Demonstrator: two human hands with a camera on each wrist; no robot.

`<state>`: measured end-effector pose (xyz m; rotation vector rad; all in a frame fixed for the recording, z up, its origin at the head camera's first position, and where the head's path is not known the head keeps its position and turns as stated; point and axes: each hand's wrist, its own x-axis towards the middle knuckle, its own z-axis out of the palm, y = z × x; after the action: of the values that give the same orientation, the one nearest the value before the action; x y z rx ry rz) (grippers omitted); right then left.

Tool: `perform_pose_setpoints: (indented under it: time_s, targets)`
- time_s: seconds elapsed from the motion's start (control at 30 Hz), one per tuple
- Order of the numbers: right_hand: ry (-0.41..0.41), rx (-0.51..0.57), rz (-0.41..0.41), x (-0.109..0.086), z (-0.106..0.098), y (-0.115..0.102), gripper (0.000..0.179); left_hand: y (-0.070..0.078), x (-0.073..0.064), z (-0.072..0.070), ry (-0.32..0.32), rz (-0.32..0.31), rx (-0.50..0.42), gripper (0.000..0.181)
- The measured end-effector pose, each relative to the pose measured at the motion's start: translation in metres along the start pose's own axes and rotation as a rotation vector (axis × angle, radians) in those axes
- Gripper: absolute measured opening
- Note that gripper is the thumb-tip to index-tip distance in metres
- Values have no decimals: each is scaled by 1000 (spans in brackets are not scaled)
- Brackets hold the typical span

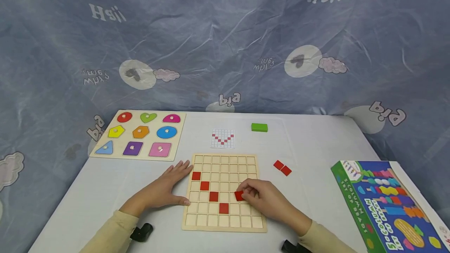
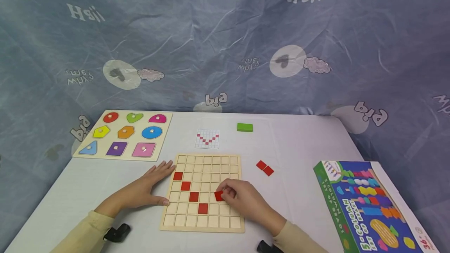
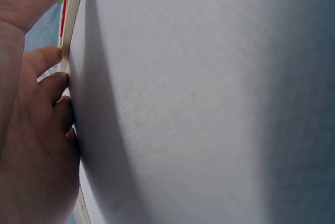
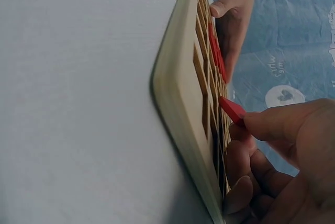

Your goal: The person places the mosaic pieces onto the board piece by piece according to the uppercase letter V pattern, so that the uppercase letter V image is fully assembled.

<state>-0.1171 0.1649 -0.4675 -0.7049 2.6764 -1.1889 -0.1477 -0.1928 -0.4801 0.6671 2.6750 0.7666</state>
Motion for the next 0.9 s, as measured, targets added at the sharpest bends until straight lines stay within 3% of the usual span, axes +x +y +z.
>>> perform_pose_setpoints:
  time_s: [0.4,0.9]
  targets:
    - [-19,0,-6,3,11,-6,14,-2,1,1,3,0,4,114]
    - [10,-106,-24,4,17,-9,19,-3,1,1,7,16,3,114]
